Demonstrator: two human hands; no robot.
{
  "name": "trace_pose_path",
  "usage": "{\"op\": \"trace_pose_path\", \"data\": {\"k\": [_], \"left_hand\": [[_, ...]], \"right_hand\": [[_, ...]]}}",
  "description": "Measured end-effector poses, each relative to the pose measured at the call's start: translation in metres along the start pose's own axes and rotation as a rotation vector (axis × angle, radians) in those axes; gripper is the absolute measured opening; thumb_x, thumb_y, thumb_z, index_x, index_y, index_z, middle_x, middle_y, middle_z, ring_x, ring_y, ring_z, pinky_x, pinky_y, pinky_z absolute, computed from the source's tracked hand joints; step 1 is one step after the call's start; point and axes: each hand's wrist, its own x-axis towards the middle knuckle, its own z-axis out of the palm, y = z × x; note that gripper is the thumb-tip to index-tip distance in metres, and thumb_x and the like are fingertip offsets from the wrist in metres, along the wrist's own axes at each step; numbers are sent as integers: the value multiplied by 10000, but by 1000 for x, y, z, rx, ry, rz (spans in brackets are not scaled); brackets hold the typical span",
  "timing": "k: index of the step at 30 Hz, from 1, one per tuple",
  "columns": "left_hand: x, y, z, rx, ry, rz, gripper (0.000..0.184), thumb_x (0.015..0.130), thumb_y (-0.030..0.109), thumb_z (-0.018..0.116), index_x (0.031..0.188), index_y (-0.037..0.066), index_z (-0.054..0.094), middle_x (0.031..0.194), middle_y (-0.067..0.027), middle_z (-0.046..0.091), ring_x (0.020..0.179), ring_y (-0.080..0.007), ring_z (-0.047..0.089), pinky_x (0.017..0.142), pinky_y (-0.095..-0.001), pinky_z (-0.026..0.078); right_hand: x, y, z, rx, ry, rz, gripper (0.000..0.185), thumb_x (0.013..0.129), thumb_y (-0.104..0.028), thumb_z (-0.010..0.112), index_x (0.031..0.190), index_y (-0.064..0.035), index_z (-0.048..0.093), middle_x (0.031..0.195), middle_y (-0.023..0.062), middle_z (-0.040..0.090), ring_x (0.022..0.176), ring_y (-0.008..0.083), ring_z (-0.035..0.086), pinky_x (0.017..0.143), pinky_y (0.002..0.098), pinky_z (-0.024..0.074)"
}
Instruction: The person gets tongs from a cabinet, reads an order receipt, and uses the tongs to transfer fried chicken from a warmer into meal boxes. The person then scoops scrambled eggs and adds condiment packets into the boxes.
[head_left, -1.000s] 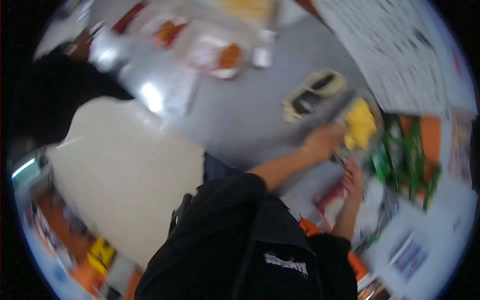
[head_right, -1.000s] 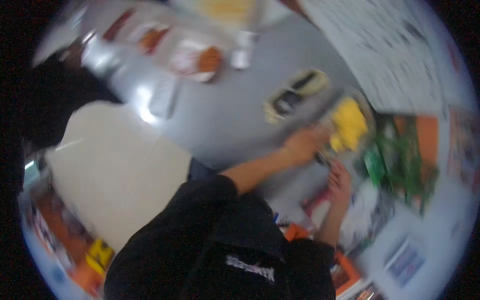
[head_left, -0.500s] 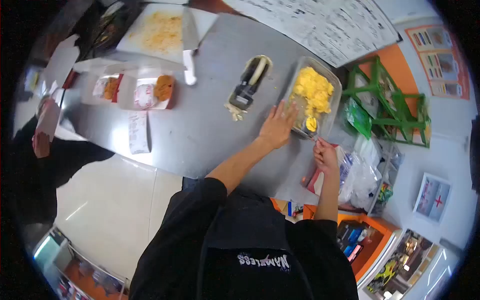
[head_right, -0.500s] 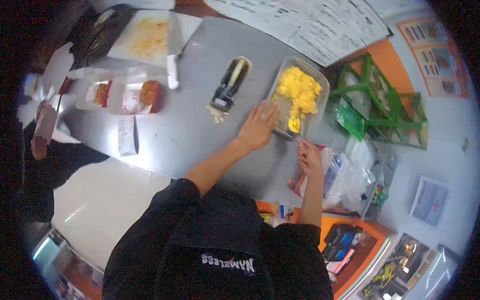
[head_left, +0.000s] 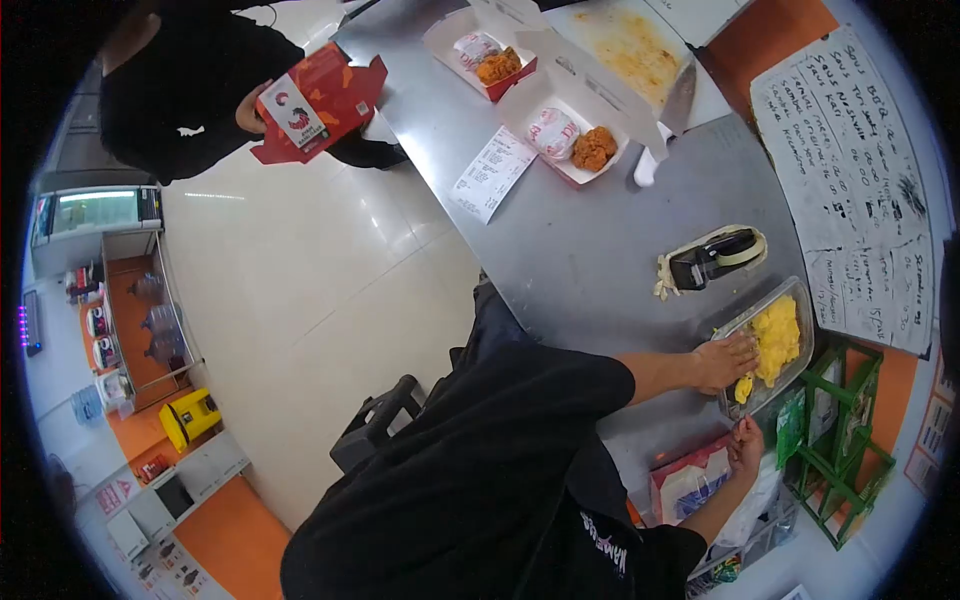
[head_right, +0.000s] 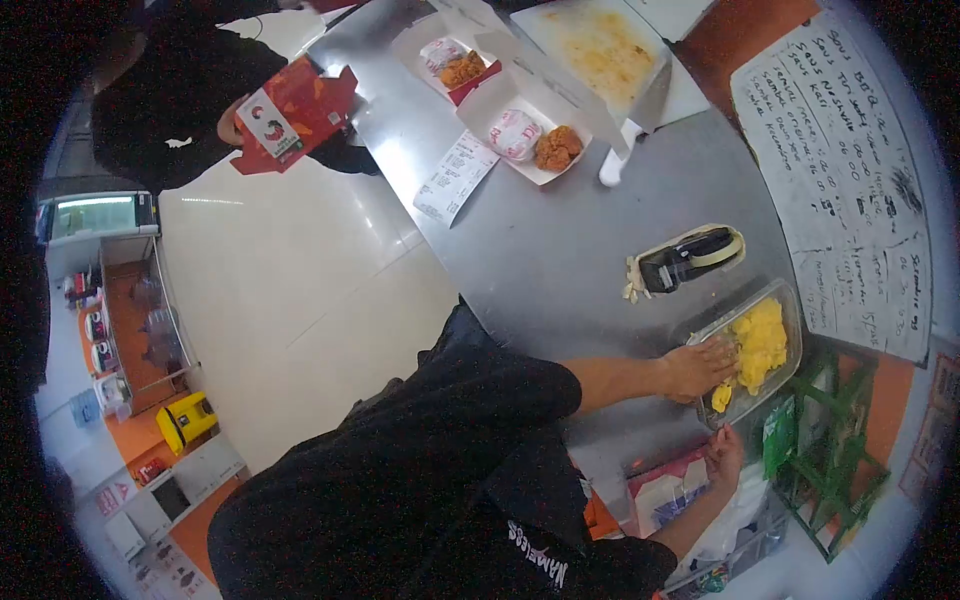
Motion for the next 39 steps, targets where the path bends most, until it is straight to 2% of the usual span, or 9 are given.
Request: {"op": "trace_pose_path", "data": {"k": [10, 15, 18, 21, 24, 28, 31, 34, 39], "left_hand": [[-3, 1, -6, -66, -24, -6, 807, 756, 270, 613, 1430, 3, 258, 1495, -168, 271, 1423, -315, 159, 1164, -459, 74], [-16, -3, -35, -150, 73, 19, 769, 752, 150, 608, 1410, -42, 261, 1493, -183, 257, 1414, -325, 176, 1162, -418, 154], [-58, -19, -86, -341, 202, -43, 629, 801, 80, 546, 1382, -37, 333, 1433, -205, 363, 1353, -335, 321, 1115, -402, 282], [-140, -48, -163, -533, 230, -427, 350, 890, 98, 522, 1238, 81, 550, 1126, -151, 639, 1010, -295, 638, 876, -378, 513], [-218, -89, -238, -647, 534, -786, 264, 873, 107, 595, 1132, 57, 604, 862, -104, 695, 791, -196, 683, 735, -333, 542], [-269, -169, -311, -18, 719, -876, 156, 855, 136, 596, 991, 69, 633, 799, -102, 642, 750, -254, 646, 674, -368, 517], [-263, -216, -359, 152, 530, -674, 172, 806, 170, 647, 946, 70, 656, 845, -115, 646, 785, -270, 646, 688, -391, 521], [-238, -256, -359, 384, -40, -676, 184, 759, 183, 675, 906, 72, 673, 858, -120, 663, 809, -280, 655, 694, -405, 530], [-214, -276, -360, 349, -164, -780, 205, 745, 241, 690, 837, 59, 668, 842, -129, 672, 753, -314, 655, 671, -417, 532]], "right_hand": [[0, 10, -9, 73, 16, -88, 100, 878, -38, 495, 977, -51, 494, 604, 23, 426, 351, 61, 290, 249, 198, 242], [-21, -14, 8, 48, -51, -145, 97, 888, -36, 503, 983, -53, 493, 596, 16, 419, 358, 54, 292, 274, 181, 240], [-38, -40, 56, -15, -25, -190, 100, 894, -49, 514, 992, -52, 493, 594, 3, 412, 366, 46, 290, 287, 173, 239], [-44, -72, 132, -24, -142, -209, 116, 923, -104, 542, 1021, -45, 525, 605, -19, 417, 410, 39, 316, 332, 181, 242], [-26, -100, 231, -89, -300, -164, 212, 942, -139, 521, 1105, -5, 517, 608, -24, 402, 419, 33, 295, 334, 180, 237], [0, -123, 370, -140, -527, -104, 221, 957, -154, 494, 1120, -6, 509, 618, -19, 407, 400, 27, 268, 325, 178, 226], [23, -122, 440, -138, -539, -97, 228, 966, -164, 490, 1137, -15, 508, 630, -13, 416, 399, 27, 270, 330, 180, 232], [36, -123, 477, -128, -514, -107, 355, 953, -156, 517, 1256, 18, 455, 658, 4, 443, 434, 37, 301, 344, 195, 253], [44, -120, 516, -191, -362, -188, 470, 934, -164, 547, 1338, 34, 410, 688, 23, 475, 493, 64, 381, 386, 216, 320]]}}
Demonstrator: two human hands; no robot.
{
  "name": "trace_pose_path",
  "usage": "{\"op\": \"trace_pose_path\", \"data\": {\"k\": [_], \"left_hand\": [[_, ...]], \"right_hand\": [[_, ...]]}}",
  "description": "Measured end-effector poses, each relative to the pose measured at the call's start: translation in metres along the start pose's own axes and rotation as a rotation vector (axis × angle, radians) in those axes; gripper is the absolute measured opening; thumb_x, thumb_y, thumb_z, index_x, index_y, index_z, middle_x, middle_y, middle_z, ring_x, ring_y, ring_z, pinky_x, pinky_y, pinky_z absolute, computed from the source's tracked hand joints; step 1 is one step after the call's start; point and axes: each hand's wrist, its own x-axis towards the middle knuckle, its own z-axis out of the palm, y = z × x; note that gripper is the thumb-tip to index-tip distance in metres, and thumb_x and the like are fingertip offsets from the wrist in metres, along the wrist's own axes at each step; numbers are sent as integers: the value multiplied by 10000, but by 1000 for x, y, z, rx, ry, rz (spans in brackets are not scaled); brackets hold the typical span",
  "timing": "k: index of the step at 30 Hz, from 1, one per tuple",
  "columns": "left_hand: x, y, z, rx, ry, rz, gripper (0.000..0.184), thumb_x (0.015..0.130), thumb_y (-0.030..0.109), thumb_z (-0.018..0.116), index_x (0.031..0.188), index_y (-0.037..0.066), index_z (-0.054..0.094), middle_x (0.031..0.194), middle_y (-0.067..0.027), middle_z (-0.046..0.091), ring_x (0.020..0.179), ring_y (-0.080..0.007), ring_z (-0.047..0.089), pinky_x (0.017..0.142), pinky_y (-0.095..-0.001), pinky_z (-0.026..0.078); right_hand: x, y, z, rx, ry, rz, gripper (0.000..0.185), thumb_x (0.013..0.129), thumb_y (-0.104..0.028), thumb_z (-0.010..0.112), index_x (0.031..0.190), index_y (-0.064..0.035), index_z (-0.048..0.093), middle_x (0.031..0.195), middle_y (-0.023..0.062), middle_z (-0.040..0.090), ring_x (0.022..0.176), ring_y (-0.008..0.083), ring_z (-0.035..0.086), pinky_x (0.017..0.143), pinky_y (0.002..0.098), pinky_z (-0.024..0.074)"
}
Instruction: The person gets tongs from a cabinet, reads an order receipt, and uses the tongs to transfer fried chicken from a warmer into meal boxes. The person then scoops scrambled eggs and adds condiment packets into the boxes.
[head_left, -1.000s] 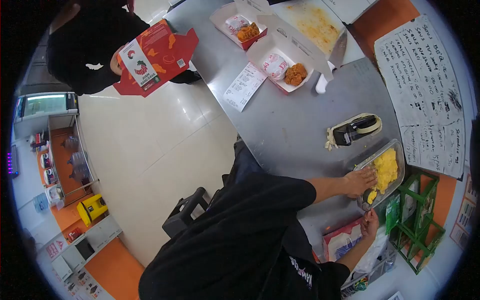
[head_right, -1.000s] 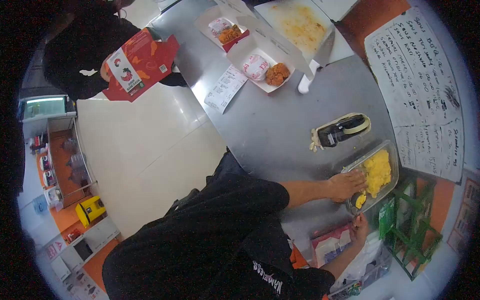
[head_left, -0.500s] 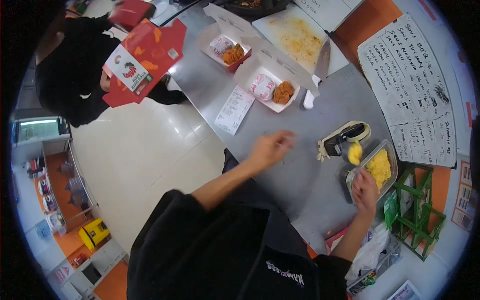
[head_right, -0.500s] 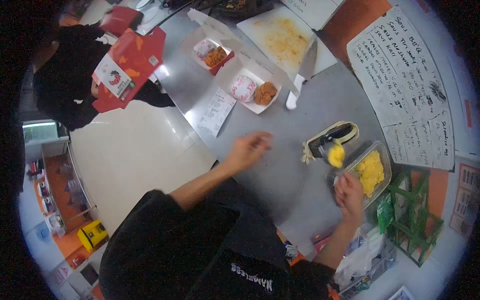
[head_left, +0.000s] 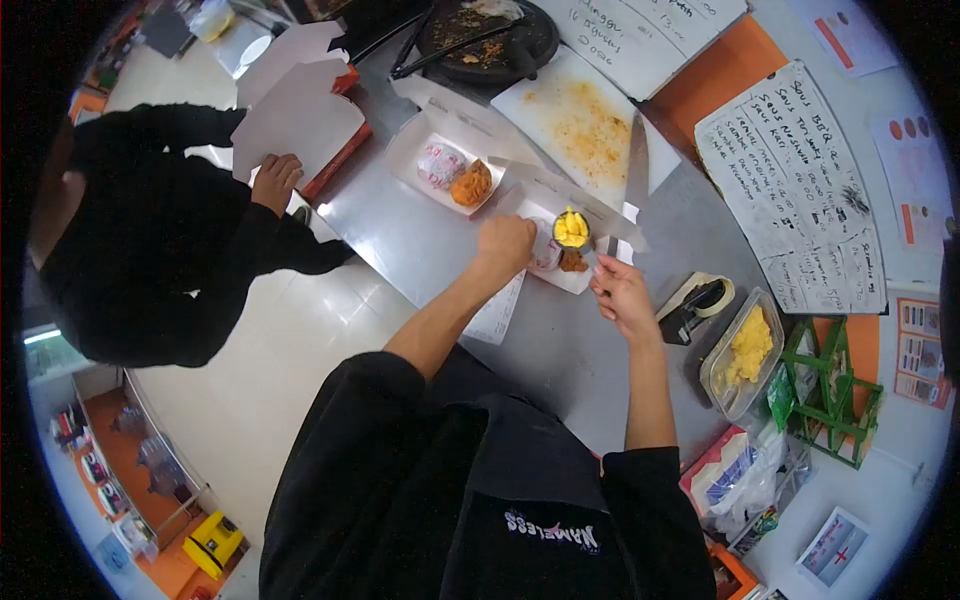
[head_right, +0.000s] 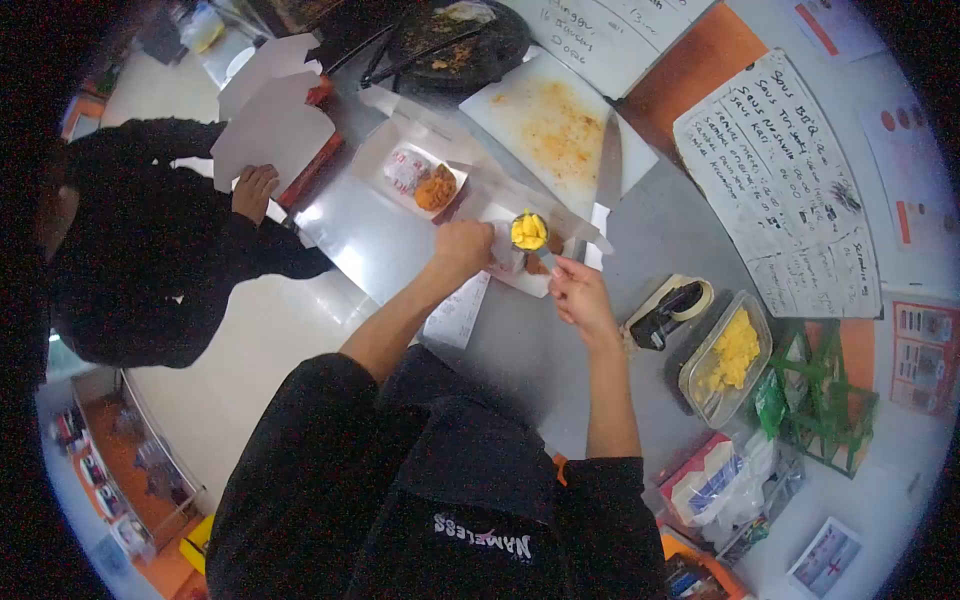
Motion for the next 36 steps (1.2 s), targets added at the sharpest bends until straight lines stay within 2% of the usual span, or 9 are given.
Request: {"op": "trace_pose_path", "data": {"k": [6, 11, 18, 22, 25, 26, 28, 32, 36], "left_hand": [[-53, -12, 1, -387, 225, 12, 158, 732, 135, 699, 807, 23, 617, 941, -159, 649, 894, -343, 616, 766, -415, 510], [-71, -33, 14, -575, 367, 266, 133, 726, 26, 688, 790, 3, 574, 1040, -181, 595, 1018, -357, 554, 870, -408, 468], [-76, -33, 18, -609, 388, 292, 147, 720, 11, 699, 810, 10, 584, 1084, -168, 578, 1051, -357, 542, 902, -411, 459], [-82, -20, 11, -542, 467, 337, 167, 748, 8, 674, 900, 5, 605, 1022, -169, 608, 1003, -352, 574, 860, -418, 478], [-89, -6, 29, -604, 447, 276, 256, 769, -12, 649, 1022, 12, 625, 970, -167, 650, 920, -324, 624, 810, -392, 510], [-92, 15, 23, -679, 372, 245, 290, 775, -50, 610, 1057, 15, 623, 944, -165, 663, 885, -312, 642, 787, -381, 521], [-100, 45, 26, -813, 179, 238, 427, 756, -156, 474, 1120, 21, 608, 1054, -167, 653, 874, -270, 667, 749, -351, 539], [-104, 153, 44, -1042, -46, 516, 520, 723, -162, 422, 1184, 45, 546, 1239, -169, 553, 841, -264, 662, 675, -342, 546], [-92, 281, 75, -950, -271, 637, 400, 825, -8, 509, 1222, 42, 486, 1155, -198, 559, 966, -378, 599, 778, -417, 510]], "right_hand": [[57, 46, 72, -962, 395, -723, 477, 870, -146, 578, 1294, 25, 441, 845, 179, 582, 738, 307, 659, 640, 396, 525], [55, 29, 117, -1321, 378, -500, 400, 823, -70, 552, 1207, 18, 484, 1021, 206, 555, 795, 359, 663, 661, 448, 546], [52, 34, 100, -1333, 394, -606, 426, 844, -49, 481, 1269, -43, 515, 979, 174, 561, 729, 343, 652, 618, 423, 541], [44, 40, 65, -858, 452, -970, 341, 880, -51, 504, 1213, -34, 577, 879, 148, 580, 747, 299, 609, 702, 363, 501], [-35, 15, 17, -510, 499, -805, 279, 915, -85, 530, 1176, -38, 616, 831, 130, 602, 700, 229, 593, 673, 303, 480], [-63, 21, -11, -431, 562, -746, 266, 933, -125, 562, 1169, -16, 619, 719, 6, 483, 661, 50, 429, 590, 194, 361], [-118, 47, -72, -295, 812, -613, 280, 937, -159, 566, 1173, -18, 618, 773, -15, 542, 675, 38, 436, 596, 192, 370], [-219, 116, -208, -552, 1212, -384, 286, 936, -175, 532, 1138, 7, 622, 988, 183, 657, 811, 194, 635, 730, 307, 489], [-252, 151, -271, -1222, 1031, -55, 279, 907, -115, 467, 1112, 9, 610, 990, 206, 641, 878, 302, 650, 755, 399, 513]]}}
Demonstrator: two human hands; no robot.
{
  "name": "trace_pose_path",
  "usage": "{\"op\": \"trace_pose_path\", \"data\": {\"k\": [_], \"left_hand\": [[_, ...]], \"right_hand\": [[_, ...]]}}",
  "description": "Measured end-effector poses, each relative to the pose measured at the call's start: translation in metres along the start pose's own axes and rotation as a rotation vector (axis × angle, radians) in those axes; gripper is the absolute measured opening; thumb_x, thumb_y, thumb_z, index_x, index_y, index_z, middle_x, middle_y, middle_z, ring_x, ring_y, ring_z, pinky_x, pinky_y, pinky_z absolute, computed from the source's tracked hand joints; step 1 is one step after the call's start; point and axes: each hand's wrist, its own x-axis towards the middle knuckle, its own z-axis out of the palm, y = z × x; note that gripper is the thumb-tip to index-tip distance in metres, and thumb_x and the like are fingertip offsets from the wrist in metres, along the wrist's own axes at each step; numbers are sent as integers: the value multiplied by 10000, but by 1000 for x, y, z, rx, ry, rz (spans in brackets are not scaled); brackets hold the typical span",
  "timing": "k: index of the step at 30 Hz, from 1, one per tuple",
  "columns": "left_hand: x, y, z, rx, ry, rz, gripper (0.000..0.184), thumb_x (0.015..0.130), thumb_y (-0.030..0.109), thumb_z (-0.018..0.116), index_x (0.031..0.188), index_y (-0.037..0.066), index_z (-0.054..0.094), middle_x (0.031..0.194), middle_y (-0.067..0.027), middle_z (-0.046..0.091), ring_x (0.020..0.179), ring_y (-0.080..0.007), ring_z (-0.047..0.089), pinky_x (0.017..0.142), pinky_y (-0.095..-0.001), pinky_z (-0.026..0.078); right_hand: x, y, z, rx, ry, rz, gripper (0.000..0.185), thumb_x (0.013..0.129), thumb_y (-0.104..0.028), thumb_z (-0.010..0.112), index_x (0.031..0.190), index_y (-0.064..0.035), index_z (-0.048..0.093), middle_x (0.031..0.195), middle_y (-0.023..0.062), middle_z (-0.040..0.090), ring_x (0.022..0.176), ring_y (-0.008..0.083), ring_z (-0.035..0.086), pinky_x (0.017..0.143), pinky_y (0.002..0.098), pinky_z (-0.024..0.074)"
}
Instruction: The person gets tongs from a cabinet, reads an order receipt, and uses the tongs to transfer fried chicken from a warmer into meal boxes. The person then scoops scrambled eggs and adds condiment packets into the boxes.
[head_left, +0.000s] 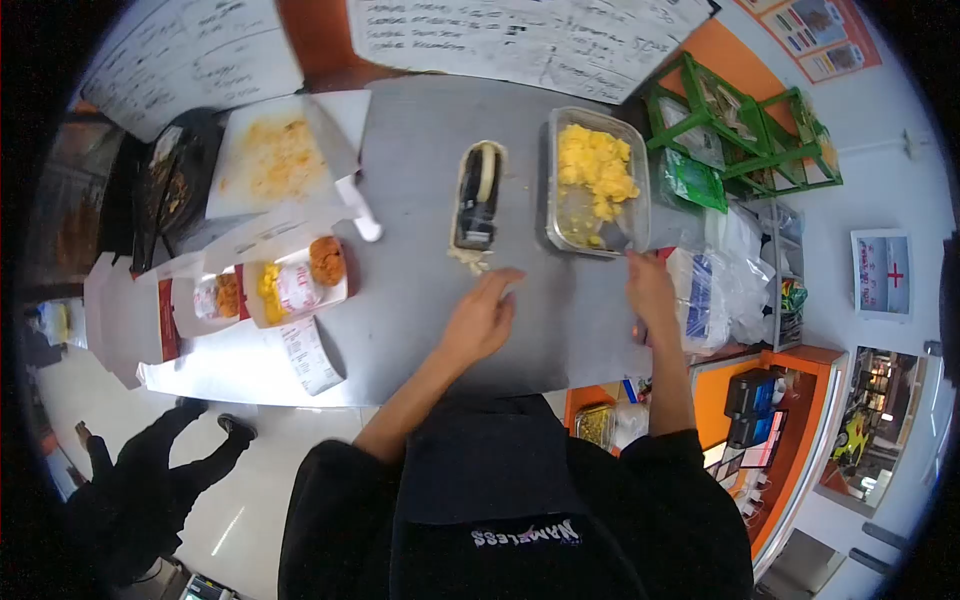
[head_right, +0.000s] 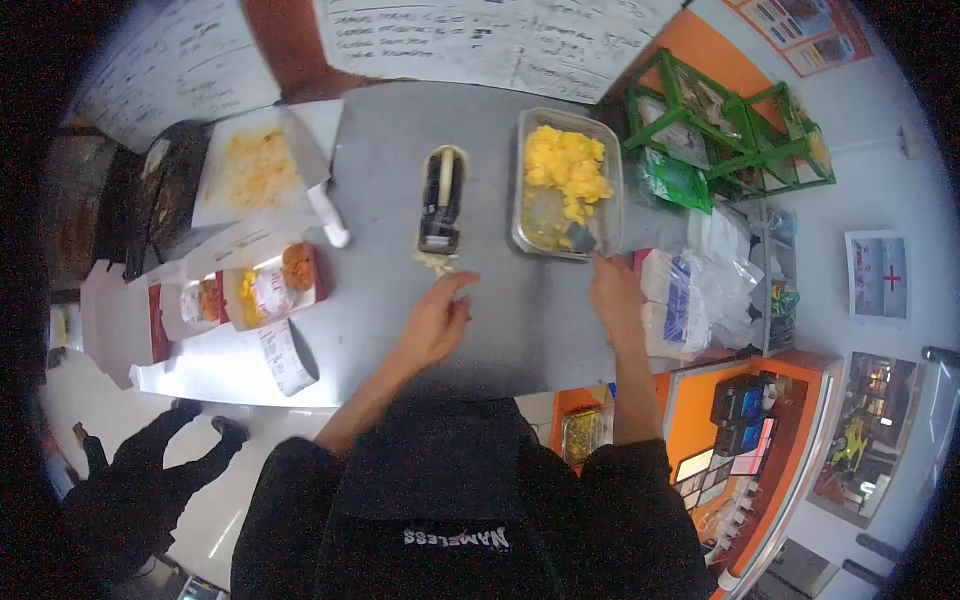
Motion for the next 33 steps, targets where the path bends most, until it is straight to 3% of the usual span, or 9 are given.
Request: {"op": "trace_pose_path", "data": {"k": [2, 4, 9, 16, 19, 25, 28, 31, 33], "left_hand": [[46, -14, 50, 116, 75, -116, 455, 881, 117, 519, 1304, 11, 386, 1193, -252, 530, 1043, -436, 551, 901, -474, 442], [88, -51, 91, 19, 106, -250, 517, 891, 159, 512, 1338, -15, 318, 1212, -285, 511, 1084, -462, 517, 945, -489, 404], [119, -91, 133, -96, 126, -349, 593, 928, 198, 486, 1402, -2, 191, 1160, -271, 540, 759, -298, 659, 693, -392, 518], [118, -57, 128, 76, 294, -280, 506, 890, 193, 532, 1305, -10, 324, 1121, -306, 554, 994, -471, 562, 876, -485, 435], [120, -53, 132, 42, 293, -334, 495, 880, 184, 541, 1287, -23, 350, 1132, -301, 552, 1034, -466, 546, 898, -478, 423], [116, -48, 127, -40, 272, -335, 501, 853, 147, 542, 1271, -37, 337, 1183, -322, 480, 1092, -465, 489, 931, -495, 400], [116, -52, 129, -98, 289, -345, 502, 845, 136, 541, 1268, -25, 324, 1210, -335, 437, 1094, -485, 470, 941, -511, 392], [113, -54, 129, -124, 293, -354, 501, 848, 138, 536, 1280, 2, 322, 1228, -332, 421, 1098, -494, 469, 942, -512, 395], [115, -56, 129, -122, 292, -348, 504, 853, 146, 535, 1292, 23, 320, 1233, -330, 418, 1100, -496, 471, 940, -513, 398]], "right_hand": [[14, 1, 21, -190, -136, -55, 299, 880, -91, 454, 1131, 9, 583, 999, 207, 621, 896, 338, 643, 740, 428, 525], [33, -15, 29, -199, -175, 55, 332, 862, -66, 469, 1170, 38, 530, 1007, 207, 580, 852, 342, 647, 706, 425, 546], [49, -13, 45, -151, -83, 57, 429, 870, -53, 463, 1275, 84, 434, 1014, 222, 498, 810, 341, 623, 659, 420, 552], [65, 12, 78, -189, 172, -165, 503, 873, -96, 497, 1345, 45, 396, 986, 181, 477, 793, 324, 624, 635, 398, 554], [77, 6, 51, -242, -77, 2, 490, 837, -54, 502, 1315, 37, 450, 1040, 213, 535, 817, 347, 650, 675, 418, 550], [97, 0, 65, -521, -331, -35, 227, 824, -131, 524, 888, -58, 729, 1126, 174, 638, 893, 272, 677, 700, 418, 549], [98, 0, 44, -305, -437, 50, 234, 825, -118, 507, 912, -41, 710, 1019, 169, 671, 914, 310, 671, 724, 454, 539], [86, 29, 43, -82, -445, -72, 262, 837, -126, 489, 1021, -56, 662, 983, 205, 660, 896, 370, 656, 743, 477, 523], [62, 5, 15, -133, -367, -36, 286, 850, -131, 473, 1099, -88, 609, 948, 220, 655, 896, 397, 644, 747, 497, 511]]}}
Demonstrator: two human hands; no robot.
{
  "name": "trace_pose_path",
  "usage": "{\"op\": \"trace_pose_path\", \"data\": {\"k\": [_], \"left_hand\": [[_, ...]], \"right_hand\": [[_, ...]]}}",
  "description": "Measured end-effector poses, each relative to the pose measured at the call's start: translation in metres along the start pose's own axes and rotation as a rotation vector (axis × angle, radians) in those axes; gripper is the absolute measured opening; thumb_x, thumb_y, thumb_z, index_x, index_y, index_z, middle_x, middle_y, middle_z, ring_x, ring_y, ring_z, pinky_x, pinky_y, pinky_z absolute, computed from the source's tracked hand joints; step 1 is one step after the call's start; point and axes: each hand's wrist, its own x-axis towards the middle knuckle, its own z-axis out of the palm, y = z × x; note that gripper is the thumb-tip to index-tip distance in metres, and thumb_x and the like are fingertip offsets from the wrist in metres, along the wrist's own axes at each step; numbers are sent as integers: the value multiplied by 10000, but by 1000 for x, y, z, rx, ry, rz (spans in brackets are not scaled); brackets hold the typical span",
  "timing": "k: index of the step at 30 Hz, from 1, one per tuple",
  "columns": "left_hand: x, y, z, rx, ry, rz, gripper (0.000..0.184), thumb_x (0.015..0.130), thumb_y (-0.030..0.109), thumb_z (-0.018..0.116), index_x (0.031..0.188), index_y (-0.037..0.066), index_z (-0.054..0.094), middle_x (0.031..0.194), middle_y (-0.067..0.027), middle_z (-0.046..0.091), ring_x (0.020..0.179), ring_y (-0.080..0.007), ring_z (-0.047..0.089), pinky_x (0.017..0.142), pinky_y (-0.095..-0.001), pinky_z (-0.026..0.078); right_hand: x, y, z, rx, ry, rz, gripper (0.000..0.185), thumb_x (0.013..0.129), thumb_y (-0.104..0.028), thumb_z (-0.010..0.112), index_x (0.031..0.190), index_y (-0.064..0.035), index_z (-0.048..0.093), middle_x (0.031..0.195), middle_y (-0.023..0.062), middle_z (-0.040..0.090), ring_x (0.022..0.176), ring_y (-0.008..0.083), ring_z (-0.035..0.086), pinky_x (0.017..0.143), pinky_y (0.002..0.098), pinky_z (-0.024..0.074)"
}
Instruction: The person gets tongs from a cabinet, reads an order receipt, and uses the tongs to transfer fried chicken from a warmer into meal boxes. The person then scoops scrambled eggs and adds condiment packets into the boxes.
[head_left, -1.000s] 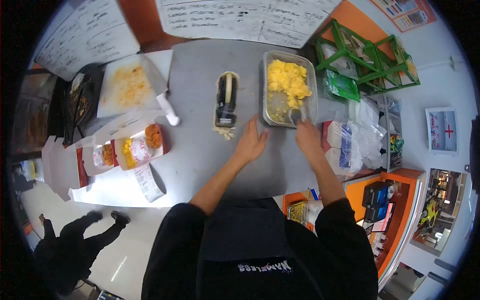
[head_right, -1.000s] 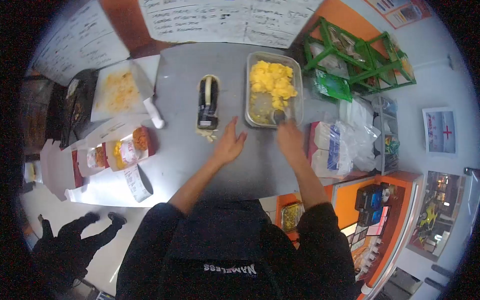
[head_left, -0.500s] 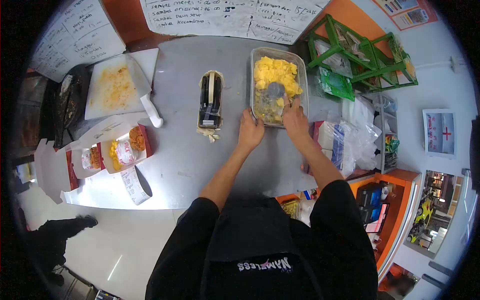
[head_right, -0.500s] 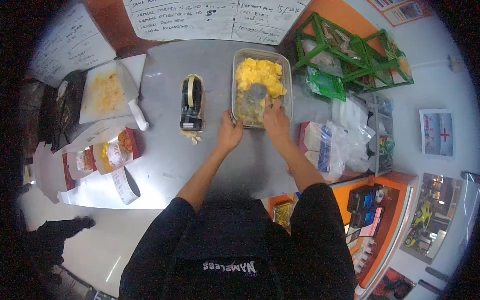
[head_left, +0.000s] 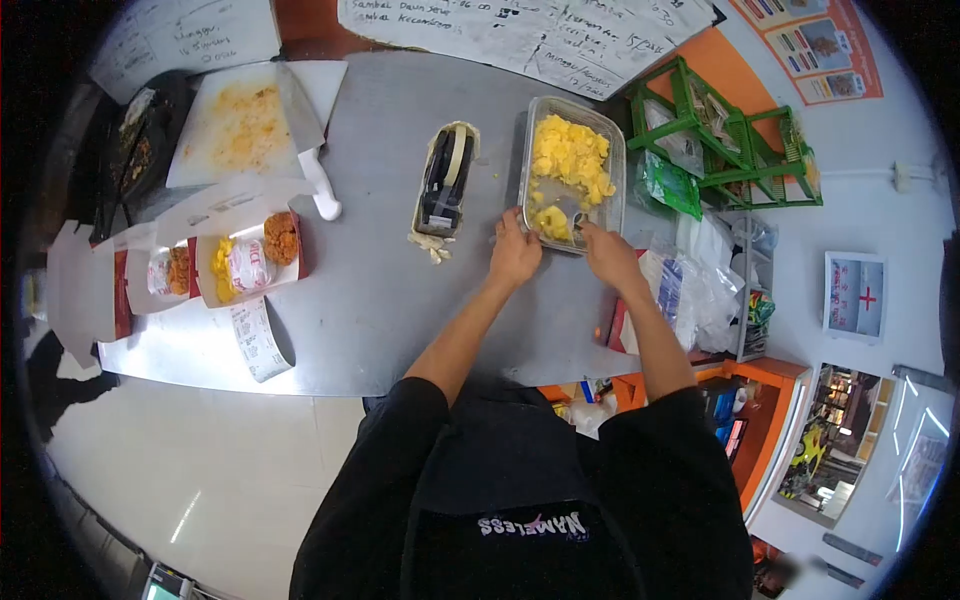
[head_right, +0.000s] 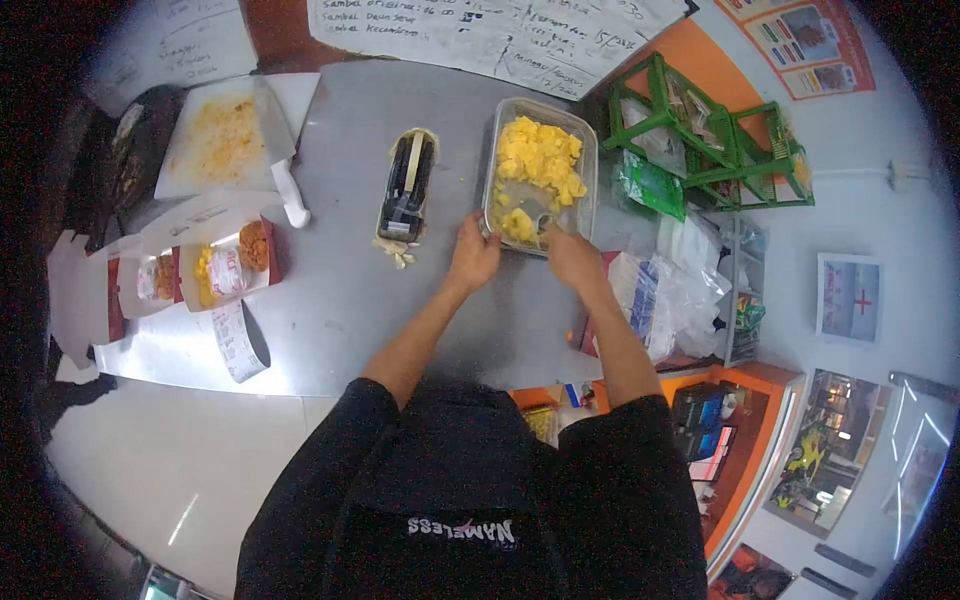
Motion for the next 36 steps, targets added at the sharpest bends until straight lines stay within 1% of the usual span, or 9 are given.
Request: {"op": "trace_pose_path", "data": {"k": [4, 7, 13, 17, 25, 27, 29, 31, 36], "left_hand": [[-4, -6, 0, 39, -4, 19, 510, 879, 188, 543, 1317, 61, 315, 1241, -315, 426, 1108, -480, 478, 934, -515, 404], [-4, -3, -2, 75, -7, 7, 510, 898, 227, 546, 1328, 79, 315, 1253, -291, 435, 1121, -461, 482, 932, -515, 407], [-5, -2, -2, 101, -18, -18, 515, 913, 256, 536, 1342, 84, 310, 1258, -274, 449, 1136, -448, 481, 933, -510, 406], [-7, 2, -3, 87, -13, -9, 539, 917, 247, 553, 1311, -60, 349, 1271, -305, 459, 1209, -397, 452, 1005, -426, 364], [-11, 10, -16, 227, -45, 9, 454, 920, 218, 508, 1307, 5, 404, 1258, -297, 466, 1152, -452, 463, 975, -489, 376], [19, -101, -20, 758, -229, 560, 331, 921, 134, 442, 1197, -11, 551, 1157, -233, 596, 1124, -355, 529, 998, -432, 387], [22, -69, -23, -59, -405, 259, 388, 958, 217, 462, 1270, -14, 447, 1132, -153, 586, 989, -252, 580, 873, -383, 451], [25, -48, -26, -131, -210, -78, 612, 946, 279, 554, 1403, 70, 206, 1100, -118, 526, 845, -188, 589, 631, -267, 482], [27, -37, -33, -115, -251, -94, 596, 936, 318, 568, 1404, 143, 242, 1128, -117, 515, 795, -190, 584, 556, -269, 462]], "right_hand": [[5, 2, 17, -81, -5, 105, 325, 858, -134, 454, 1173, -113, 530, 889, 235, 650, 876, 430, 631, 739, 506, 504], [-3, 18, 24, 135, 120, -135, 367, 861, -84, 421, 1219, -65, 502, 872, 228, 654, 820, 401, 646, 717, 506, 507], [-18, 22, 24, -31, 22, 65, 185, 879, -147, 438, 981, -31, 539, 852, 266, 635, 831, 470, 612, 737, 545, 481], [-20, -3, 24, 329, 89, 46, 177, 881, -144, 424, 950, -23, 532, 853, 280, 626, 856, 486, 590, 758, 568, 453], [24, 3, 61, 782, 122, -61, 175, 911, -162, 463, 905, -30, 577, 842, 222, 649, 764, 386, 636, 707, 502, 480], [31, 5, 86, 342, 86, -206, 103, 802, -112, 567, 846, -62, 646, 826, 184, 656, 810, 354, 630, 719, 456, 498], [34, 2, 86, 319, 395, -218, 111, 743, -108, 582, 823, -70, 648, 803, 184, 646, 796, 360, 625, 700, 463, 493], [20, -4, 48, 192, 278, -181, 165, 746, -142, 579, 879, -83, 656, 802, 155, 643, 797, 340, 647, 709, 435, 514], [16, -4, 70, 453, 494, -63, 243, 770, -133, 560, 1004, -84, 601, 885, 143, 614, 770, 337, 648, 672, 438, 521]]}}
